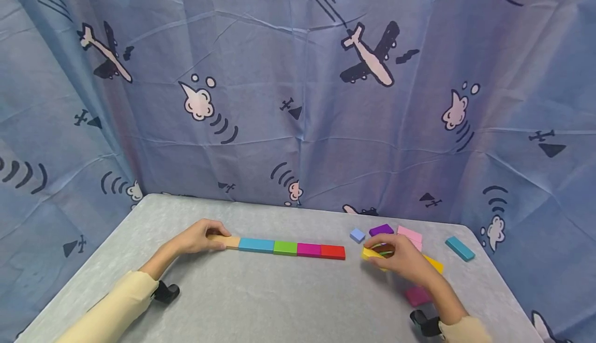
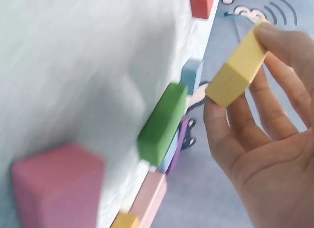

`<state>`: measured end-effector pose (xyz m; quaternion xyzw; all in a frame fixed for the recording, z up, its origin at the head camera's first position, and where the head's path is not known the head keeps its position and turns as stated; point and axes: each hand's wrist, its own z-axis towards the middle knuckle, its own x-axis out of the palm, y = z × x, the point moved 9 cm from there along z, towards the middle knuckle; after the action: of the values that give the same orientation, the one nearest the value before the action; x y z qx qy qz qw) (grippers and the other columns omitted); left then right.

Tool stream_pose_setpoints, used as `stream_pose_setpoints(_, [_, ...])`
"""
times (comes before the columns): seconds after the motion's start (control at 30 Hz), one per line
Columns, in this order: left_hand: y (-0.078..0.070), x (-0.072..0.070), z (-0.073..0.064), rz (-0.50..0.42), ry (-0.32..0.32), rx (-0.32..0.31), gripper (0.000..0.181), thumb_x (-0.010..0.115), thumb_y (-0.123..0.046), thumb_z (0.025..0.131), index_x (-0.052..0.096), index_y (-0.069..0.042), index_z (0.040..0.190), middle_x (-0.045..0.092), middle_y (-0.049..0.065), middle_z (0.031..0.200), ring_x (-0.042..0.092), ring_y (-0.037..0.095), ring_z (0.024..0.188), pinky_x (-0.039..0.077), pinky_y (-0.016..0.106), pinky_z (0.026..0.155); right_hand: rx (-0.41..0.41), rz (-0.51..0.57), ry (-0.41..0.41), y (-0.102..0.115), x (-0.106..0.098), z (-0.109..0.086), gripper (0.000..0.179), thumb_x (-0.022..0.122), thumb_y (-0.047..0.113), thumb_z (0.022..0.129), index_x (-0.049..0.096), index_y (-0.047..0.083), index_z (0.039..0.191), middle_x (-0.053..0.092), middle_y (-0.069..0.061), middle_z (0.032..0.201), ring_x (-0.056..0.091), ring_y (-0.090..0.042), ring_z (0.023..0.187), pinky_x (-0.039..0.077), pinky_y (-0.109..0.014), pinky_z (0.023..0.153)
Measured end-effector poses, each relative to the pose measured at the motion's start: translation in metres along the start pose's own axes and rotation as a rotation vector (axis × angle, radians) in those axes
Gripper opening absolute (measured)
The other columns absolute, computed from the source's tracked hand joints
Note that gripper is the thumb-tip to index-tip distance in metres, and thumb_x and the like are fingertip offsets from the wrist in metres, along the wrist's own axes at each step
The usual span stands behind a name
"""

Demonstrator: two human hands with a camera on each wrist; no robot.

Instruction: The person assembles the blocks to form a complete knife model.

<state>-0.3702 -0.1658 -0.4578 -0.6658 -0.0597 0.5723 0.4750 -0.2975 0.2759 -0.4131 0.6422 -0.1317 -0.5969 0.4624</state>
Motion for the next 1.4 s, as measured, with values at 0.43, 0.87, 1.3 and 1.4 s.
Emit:
stream_pose_setpoints(0.43, [0.0,0.0,0.001,-0.026,0.005,0.006,0.019,0.085,-0.008,0.084,0.077,-0.007,0.102,0.071,0.0,0.096,0.061,0.018,0.087,0.049,0.037,0.082,-0.038,0.152,0.062,0.025,0.03,0.027,0.031,0.078,0.006,0.09,0.071,-0.004,0.119,0.069,-0.019,0.114,0.072,-0.03,0.096,0.057,-0.031,0.077])
stream_pose_setpoints(0.87, [-0.002,-0.001,0.001,-0.021,-0.003,0.012,0.019,0.085,-0.008,0.084,0.077,-0.007,0.101,0.071,-0.001,0.095,0.061,0.016,0.086,0.049,0.035,0.081,-0.072,0.127,0.123,0.034,0.066,0.054,0.027,0.077,0.006,0.089,0.073,0.0,0.115,0.071,-0.01,0.111,0.068,-0.028,0.098,0.056,-0.031,0.082])
stream_pose_setpoints(1.3, [0.002,0.0,0.002,-0.045,0.005,0.002,0.02,0.084,-0.007,0.084,0.077,-0.005,0.102,0.07,0.0,0.096,0.059,0.014,0.082,0.049,0.033,0.076,-0.156,0.104,0.157,0.054,0.102,0.083,0.03,0.081,0.009,0.087,0.075,0.004,0.116,0.073,-0.003,0.107,0.066,-0.023,0.092,0.055,-0.033,0.082])
stream_pose_setpoints(1.4, [0.001,0.0,0.002,-0.053,0.005,-0.002,0.02,0.084,-0.006,0.084,0.077,-0.004,0.102,0.07,0.001,0.096,0.059,0.014,0.081,0.049,0.032,0.075,-0.174,0.102,0.176,0.058,0.11,0.087,0.028,0.081,0.009,0.087,0.075,0.004,0.115,0.073,-0.002,0.105,0.065,-0.022,0.088,0.055,-0.032,0.079])
